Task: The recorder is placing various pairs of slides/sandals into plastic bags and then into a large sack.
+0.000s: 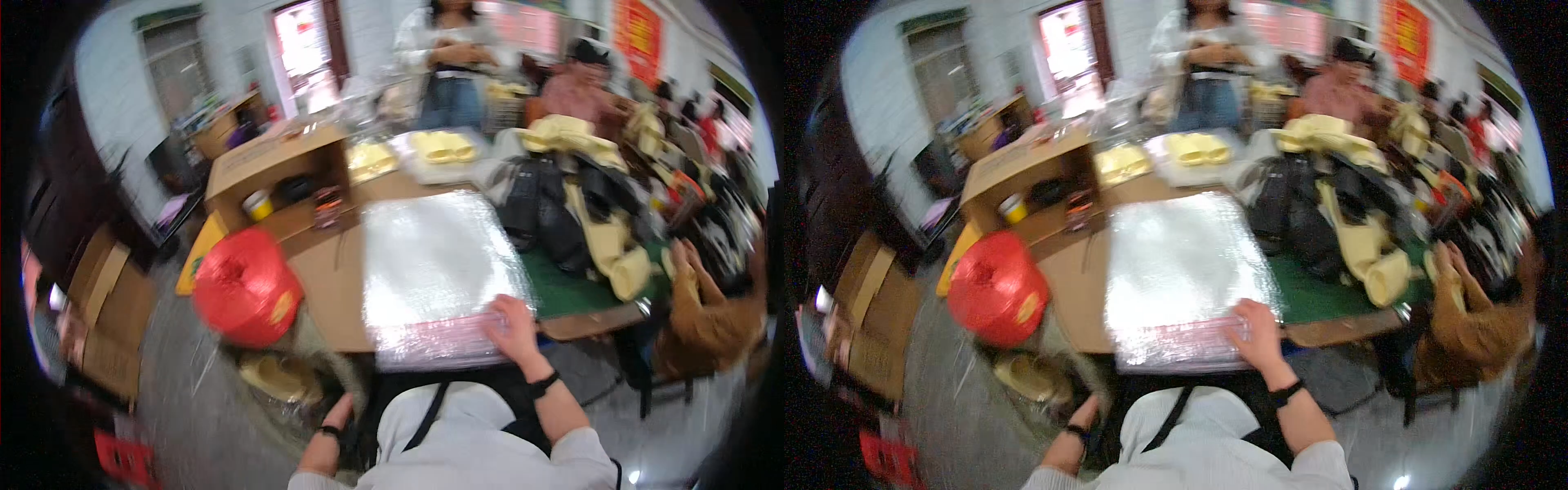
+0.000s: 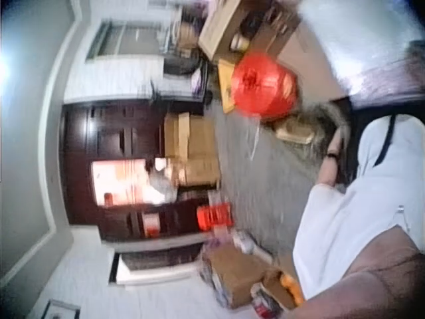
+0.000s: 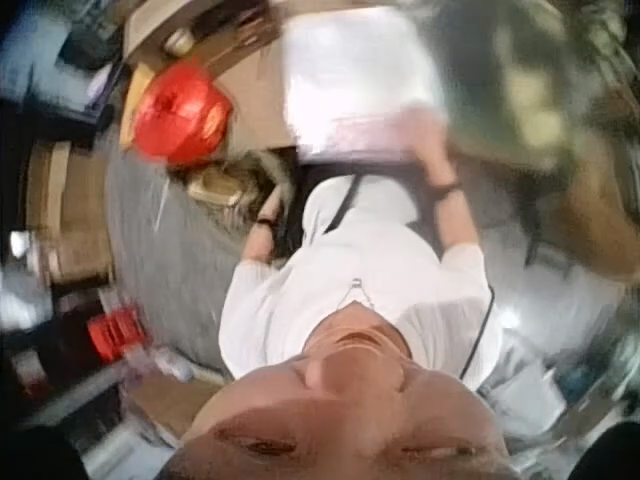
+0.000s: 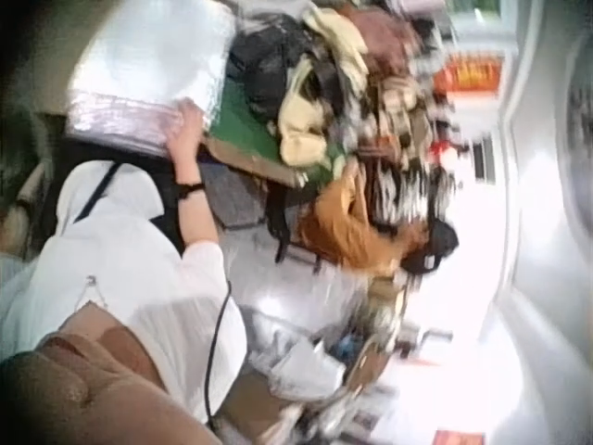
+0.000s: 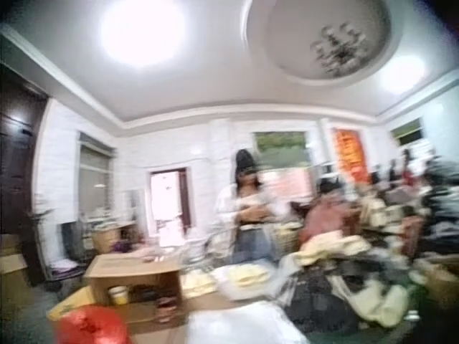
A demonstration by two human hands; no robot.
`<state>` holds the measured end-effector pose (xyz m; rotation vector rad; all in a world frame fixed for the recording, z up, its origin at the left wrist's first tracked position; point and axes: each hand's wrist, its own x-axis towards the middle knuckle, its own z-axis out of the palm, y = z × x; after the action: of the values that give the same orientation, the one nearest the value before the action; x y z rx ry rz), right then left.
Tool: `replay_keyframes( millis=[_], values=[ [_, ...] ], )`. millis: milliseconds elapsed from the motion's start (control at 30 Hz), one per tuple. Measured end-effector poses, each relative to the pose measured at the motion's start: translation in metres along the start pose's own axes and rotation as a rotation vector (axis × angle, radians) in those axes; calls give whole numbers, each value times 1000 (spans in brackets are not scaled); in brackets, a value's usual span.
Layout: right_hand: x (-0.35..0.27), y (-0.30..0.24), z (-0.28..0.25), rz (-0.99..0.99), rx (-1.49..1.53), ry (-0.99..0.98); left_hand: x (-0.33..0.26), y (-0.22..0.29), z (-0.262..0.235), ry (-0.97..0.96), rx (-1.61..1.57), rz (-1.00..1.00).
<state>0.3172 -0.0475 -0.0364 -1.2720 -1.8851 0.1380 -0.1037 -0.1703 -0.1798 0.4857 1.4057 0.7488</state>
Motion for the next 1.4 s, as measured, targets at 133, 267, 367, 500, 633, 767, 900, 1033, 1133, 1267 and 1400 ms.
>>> replay_keyframes(
  millis=[133,267,367,500,633,767,900,1033,1133,1267,1400],
  values=[
    [7,-13,18,-69,57,-1,20,-78,-59,-90,68,49],
    [2,-5,11,-38,-6,14,65,-69,-77,-137,31,101],
    [0,-7,11,-22,-6,12,91,-61,-70,-143,-28,146],
    [-1,-12,9,-12,-10,-23,118,-55,-60,-155,-124,198],
    [-1,-10,10,-23,-14,-9,149,-37,-42,-166,-230,224],
    [-1,-10,9,-25,-36,-1,158,-39,-58,-145,-343,234],
    [0,-12,10,-17,-25,-1,144,-59,-88,-92,-469,245],
    [5,-13,23,-74,50,-10,88,-66,-142,-281,170,1127],
    [2,9,10,16,3,-117,13,61,-68,-30,-368,661],
    [10,-13,16,-85,48,-27,23,-32,-41,113,-708,480],
    [10,-6,14,-82,-30,-29,21,-57,-5,318,-631,451]
  ],
)
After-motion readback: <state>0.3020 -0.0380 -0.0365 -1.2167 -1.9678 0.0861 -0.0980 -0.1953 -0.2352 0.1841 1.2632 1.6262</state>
